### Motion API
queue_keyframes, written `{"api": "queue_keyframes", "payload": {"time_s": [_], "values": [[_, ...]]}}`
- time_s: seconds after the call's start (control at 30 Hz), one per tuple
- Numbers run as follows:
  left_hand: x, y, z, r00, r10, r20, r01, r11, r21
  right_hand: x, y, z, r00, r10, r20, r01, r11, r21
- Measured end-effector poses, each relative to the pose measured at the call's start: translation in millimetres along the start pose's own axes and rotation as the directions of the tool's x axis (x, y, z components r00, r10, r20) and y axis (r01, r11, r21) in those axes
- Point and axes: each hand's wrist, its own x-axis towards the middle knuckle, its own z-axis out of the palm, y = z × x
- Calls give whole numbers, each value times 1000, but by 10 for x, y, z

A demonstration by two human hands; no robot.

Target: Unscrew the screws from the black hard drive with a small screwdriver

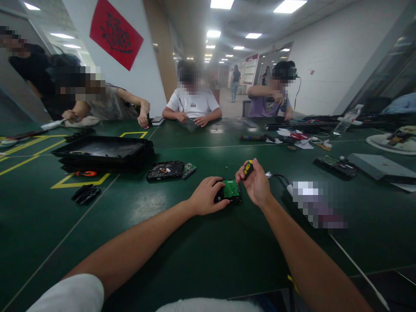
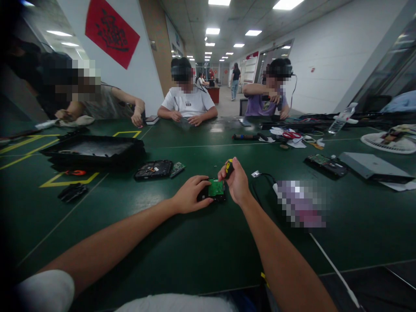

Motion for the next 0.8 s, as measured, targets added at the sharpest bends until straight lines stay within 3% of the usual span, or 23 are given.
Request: {"api": "queue_keyframes", "payload": {"time_s": [0.37, 0.8], "values": [[3, 2, 3, 1000, -14, -3, 14, 1000, -6, -17, 11, 17, 999, -11, 54, 16, 995, -100], [4, 20, -17, 1000, -10, -3, 10, 1000, -1, -7, 27, 23, 1000, -16, -15, 16, 999, -50]]}}
